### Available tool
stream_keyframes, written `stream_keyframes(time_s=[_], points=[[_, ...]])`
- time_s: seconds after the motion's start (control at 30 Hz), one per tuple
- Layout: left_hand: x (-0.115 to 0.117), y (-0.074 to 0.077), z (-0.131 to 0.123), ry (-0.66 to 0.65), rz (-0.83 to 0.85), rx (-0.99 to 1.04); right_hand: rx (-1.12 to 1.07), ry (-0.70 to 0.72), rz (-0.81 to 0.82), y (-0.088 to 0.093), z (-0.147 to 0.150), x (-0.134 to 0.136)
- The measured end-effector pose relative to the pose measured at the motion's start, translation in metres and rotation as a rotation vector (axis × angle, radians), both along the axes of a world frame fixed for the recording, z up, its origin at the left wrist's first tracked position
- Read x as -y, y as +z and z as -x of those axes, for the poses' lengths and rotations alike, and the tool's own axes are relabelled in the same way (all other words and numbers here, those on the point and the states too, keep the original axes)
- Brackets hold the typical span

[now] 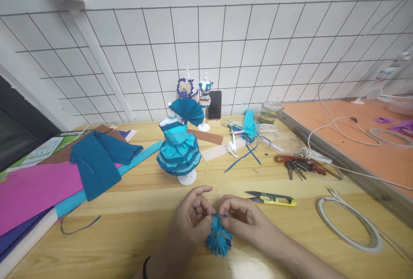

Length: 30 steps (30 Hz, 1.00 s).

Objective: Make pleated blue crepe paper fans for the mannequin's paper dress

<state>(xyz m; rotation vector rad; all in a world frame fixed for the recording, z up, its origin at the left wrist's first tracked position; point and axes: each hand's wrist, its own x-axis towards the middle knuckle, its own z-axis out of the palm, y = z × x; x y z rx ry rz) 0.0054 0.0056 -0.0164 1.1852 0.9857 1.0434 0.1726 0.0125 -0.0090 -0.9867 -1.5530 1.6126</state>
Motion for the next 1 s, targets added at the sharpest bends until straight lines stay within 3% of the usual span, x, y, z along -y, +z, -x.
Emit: stream_keyframes(time_s=[0.17, 0.33, 0.67, 0.87, 1.0], points=[[-0.005, 0.002, 0.006, 0.019, 0.012, -0.006, -0.055, 0.034, 0.027, -0.002, -0.006, -0.002], [-0.004, 0.0, 0.005, 0.051, 0.004, -0.027, 0.013, -0.066, -0.015, -0.007, -0.003, -0.002], [-0.002, 0.005, 0.009, -0.085, 0.111, 0.045, 0.069, -0.076, -0.025, -0.004, -0.004, -0.003], [-0.001, 0.009, 0.007, -0.024, 0.095, -0.073, 0.026, -0.046, -0.046, 0.001, -0.005, -0.002], [0.0, 0.011, 0.006, -0.069, 0.078, -0.071, 0.079, -0.1, -0.072, -0.001, -0.002, -0.001]])
